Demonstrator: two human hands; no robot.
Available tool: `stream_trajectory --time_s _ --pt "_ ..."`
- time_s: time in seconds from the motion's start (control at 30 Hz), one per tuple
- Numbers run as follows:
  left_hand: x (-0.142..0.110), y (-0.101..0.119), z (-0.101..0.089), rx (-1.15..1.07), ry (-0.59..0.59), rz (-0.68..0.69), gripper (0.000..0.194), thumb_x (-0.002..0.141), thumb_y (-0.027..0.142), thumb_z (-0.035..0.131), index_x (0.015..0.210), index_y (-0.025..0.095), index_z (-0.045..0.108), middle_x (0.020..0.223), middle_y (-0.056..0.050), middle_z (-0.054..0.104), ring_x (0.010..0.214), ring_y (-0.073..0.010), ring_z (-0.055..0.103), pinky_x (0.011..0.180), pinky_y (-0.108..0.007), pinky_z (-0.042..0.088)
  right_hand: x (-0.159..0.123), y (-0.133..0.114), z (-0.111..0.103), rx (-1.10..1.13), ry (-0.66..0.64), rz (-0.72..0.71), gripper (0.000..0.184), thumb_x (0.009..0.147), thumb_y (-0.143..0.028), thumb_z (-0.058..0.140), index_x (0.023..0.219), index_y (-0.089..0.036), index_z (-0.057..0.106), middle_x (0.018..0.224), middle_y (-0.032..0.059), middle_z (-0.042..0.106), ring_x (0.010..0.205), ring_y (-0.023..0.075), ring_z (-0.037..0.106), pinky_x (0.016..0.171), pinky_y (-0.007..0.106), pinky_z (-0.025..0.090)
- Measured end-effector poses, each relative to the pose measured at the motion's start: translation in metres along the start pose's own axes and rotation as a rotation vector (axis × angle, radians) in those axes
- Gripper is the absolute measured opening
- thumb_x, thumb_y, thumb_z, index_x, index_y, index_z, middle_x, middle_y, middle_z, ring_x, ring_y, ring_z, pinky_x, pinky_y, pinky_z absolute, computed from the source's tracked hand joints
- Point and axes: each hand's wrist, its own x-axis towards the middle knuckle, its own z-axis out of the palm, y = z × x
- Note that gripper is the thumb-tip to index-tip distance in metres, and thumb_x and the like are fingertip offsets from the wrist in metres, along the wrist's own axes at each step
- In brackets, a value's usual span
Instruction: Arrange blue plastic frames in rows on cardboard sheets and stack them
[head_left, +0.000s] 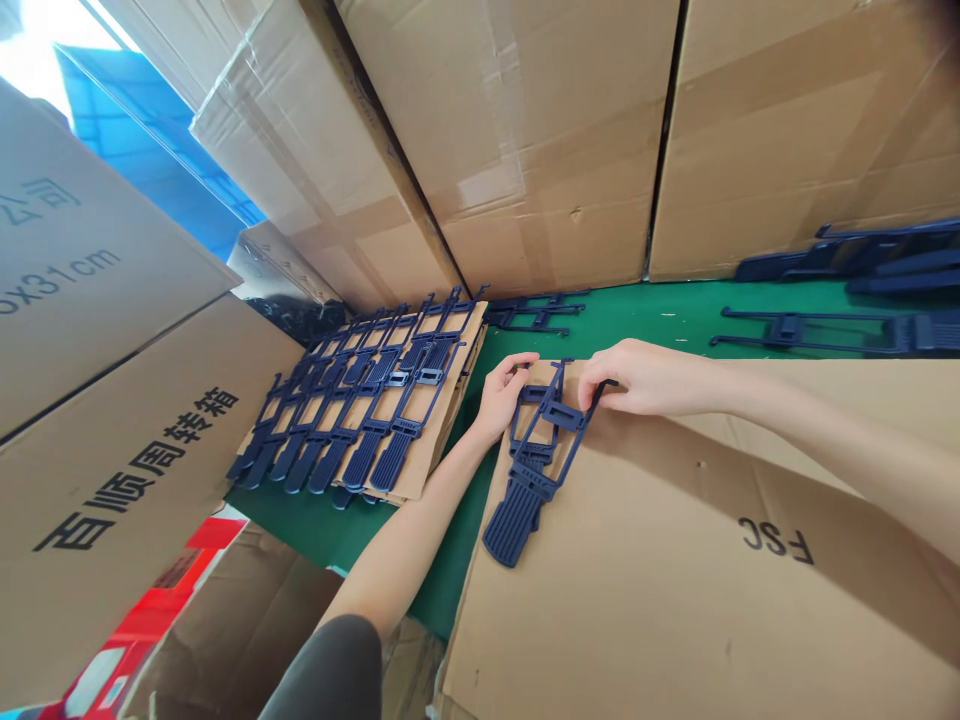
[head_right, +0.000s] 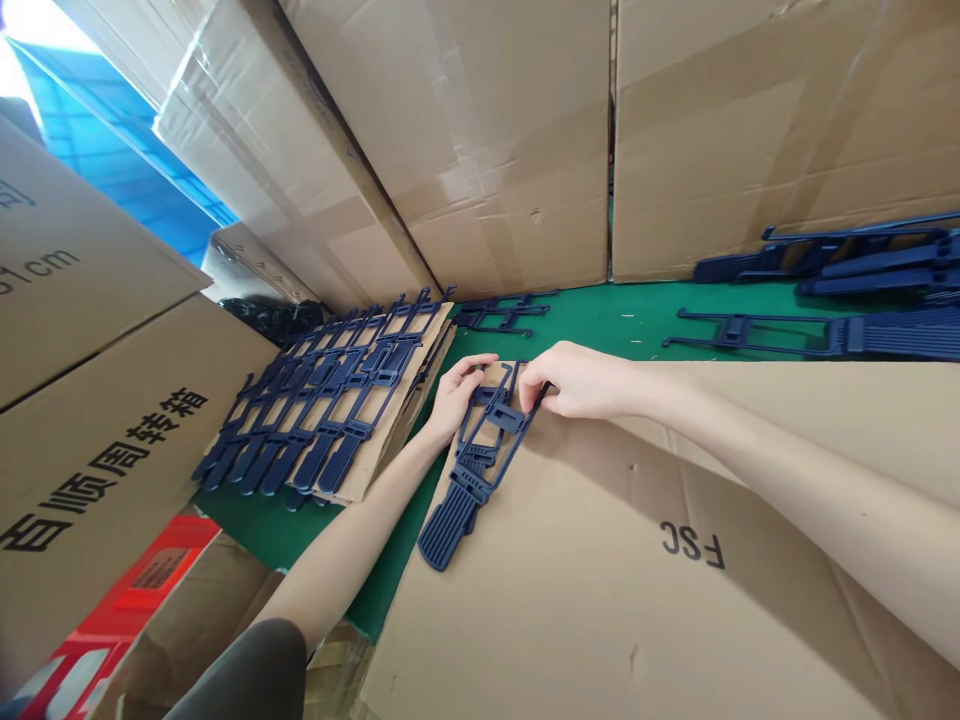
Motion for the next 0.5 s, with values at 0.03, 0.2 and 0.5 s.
stream_trajectory --time_s 0.03,0.2,0.5 --pt "0.0 0.0 0.0 0.007 0.003 0.006 0.024 0.084 0.022 0.056 0.104 0.017 0.068 0.098 -0.005 0.07 0.075 -0.0148 0.063 0.068 -0.026 0.051 0.001 -0.002 0.002 0.009 0.005 -0.036 0.027 0.076 -0.006 0.051 0.082 -0.02 0.074 0.089 0.0028 0.071 0.084 0.0184 0.065 0.078 0.028 0.046" --pt "0.0 0.002 0.0 0.035 0.014 0.032 0.023 0.083 0.02 0.055 0.102 0.017 0.07 0.104 -0.005 0.07 0.08 -0.0155 0.062 0.069 -0.025 0.05 0.004 -0.024 0.02 -0.006 0.084 -0.188 0.029 0.079 -0.001 0.049 0.078 -0.019 0.072 0.09 0.0063 0.066 0.086 0.0191 0.058 0.08 0.031 0.044" --pt "0.003 -0.005 0.0 0.029 -0.004 0.039 0.024 0.084 0.023 0.056 0.103 0.018 0.068 0.099 -0.004 0.07 0.074 -0.015 0.061 0.065 -0.025 0.049 0.001 -0.061 0.056 0.031 0.047 -0.378 0.03 0.078 0.005 0.053 0.08 -0.018 0.073 0.084 0.005 0.054 0.08 0.0157 0.048 0.071 0.028 0.039"
